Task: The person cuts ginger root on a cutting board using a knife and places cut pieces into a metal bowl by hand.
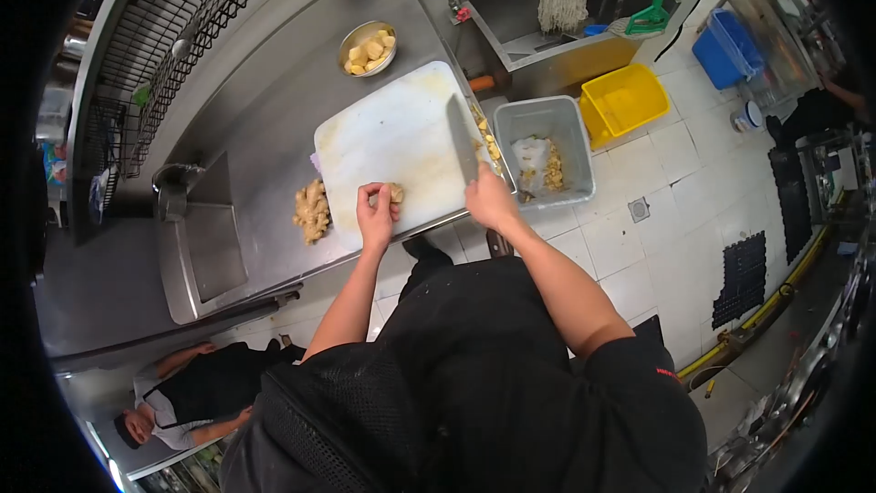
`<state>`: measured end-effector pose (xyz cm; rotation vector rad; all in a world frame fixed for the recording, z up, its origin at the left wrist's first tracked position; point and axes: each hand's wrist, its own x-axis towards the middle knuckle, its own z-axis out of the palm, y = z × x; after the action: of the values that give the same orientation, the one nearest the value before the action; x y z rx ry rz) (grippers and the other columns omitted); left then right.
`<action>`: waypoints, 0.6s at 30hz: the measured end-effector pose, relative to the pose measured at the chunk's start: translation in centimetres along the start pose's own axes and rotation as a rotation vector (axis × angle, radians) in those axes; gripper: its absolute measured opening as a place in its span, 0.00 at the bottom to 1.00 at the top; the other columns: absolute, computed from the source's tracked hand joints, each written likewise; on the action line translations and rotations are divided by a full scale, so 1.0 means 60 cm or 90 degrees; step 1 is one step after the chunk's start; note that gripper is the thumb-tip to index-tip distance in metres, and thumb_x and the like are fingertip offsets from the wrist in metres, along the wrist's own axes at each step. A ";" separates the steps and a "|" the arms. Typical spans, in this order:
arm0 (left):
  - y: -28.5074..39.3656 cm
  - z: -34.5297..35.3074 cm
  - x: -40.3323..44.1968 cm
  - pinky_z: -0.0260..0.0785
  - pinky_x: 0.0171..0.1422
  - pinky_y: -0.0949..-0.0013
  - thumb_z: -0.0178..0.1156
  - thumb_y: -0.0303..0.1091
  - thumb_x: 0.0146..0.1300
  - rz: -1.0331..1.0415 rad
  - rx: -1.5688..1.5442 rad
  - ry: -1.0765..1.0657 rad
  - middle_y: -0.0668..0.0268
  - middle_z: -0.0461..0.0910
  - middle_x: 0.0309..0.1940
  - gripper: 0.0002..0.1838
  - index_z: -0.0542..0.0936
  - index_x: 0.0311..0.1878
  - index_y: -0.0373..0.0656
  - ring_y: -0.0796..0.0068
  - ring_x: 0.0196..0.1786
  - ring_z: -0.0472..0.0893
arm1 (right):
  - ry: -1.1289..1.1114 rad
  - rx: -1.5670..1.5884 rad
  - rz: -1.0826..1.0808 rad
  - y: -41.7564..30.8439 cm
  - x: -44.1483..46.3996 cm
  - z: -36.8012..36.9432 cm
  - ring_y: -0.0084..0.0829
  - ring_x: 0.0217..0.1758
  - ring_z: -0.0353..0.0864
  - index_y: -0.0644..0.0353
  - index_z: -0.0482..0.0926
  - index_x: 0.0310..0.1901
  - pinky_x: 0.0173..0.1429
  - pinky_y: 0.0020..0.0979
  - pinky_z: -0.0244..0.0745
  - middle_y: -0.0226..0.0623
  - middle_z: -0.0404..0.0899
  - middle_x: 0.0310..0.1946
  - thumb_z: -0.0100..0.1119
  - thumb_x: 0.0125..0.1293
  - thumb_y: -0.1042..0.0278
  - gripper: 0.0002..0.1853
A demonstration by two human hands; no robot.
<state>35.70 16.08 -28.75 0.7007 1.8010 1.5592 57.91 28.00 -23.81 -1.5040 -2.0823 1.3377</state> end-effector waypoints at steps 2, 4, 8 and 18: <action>0.000 0.001 -0.006 0.68 0.27 0.76 0.60 0.38 0.77 -0.001 -0.005 0.004 0.65 0.79 0.41 0.11 0.72 0.50 0.42 0.82 0.27 0.76 | 0.060 0.007 0.033 0.023 -0.006 -0.030 0.67 0.48 0.82 0.76 0.73 0.53 0.55 0.56 0.76 0.69 0.82 0.40 0.52 0.70 0.69 0.17; 0.011 0.008 -0.005 0.68 0.27 0.77 0.61 0.38 0.76 -0.013 -0.006 0.011 0.66 0.79 0.39 0.11 0.72 0.50 0.42 0.82 0.27 0.76 | 0.086 0.005 0.049 0.034 -0.007 -0.059 0.67 0.48 0.82 0.76 0.73 0.53 0.54 0.56 0.76 0.69 0.82 0.40 0.52 0.70 0.69 0.17; 0.011 0.004 -0.008 0.67 0.27 0.77 0.61 0.38 0.76 -0.014 -0.009 0.007 0.67 0.79 0.36 0.11 0.72 0.50 0.43 0.83 0.27 0.75 | 0.129 -0.003 -0.046 0.024 -0.013 -0.075 0.66 0.43 0.83 0.74 0.73 0.52 0.49 0.57 0.77 0.68 0.82 0.36 0.53 0.70 0.68 0.17; 0.026 0.004 -0.009 0.69 0.25 0.76 0.63 0.36 0.75 -0.036 -0.005 -0.009 0.67 0.79 0.36 0.12 0.74 0.51 0.41 0.83 0.27 0.78 | 0.037 -0.168 -0.195 -0.096 0.009 0.007 0.65 0.32 0.82 0.67 0.70 0.49 0.40 0.59 0.75 0.60 0.82 0.26 0.52 0.73 0.66 0.12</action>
<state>36.20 16.06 -27.13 0.6501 1.7888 1.5200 53.81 27.98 -19.72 -1.2264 -2.4057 0.9286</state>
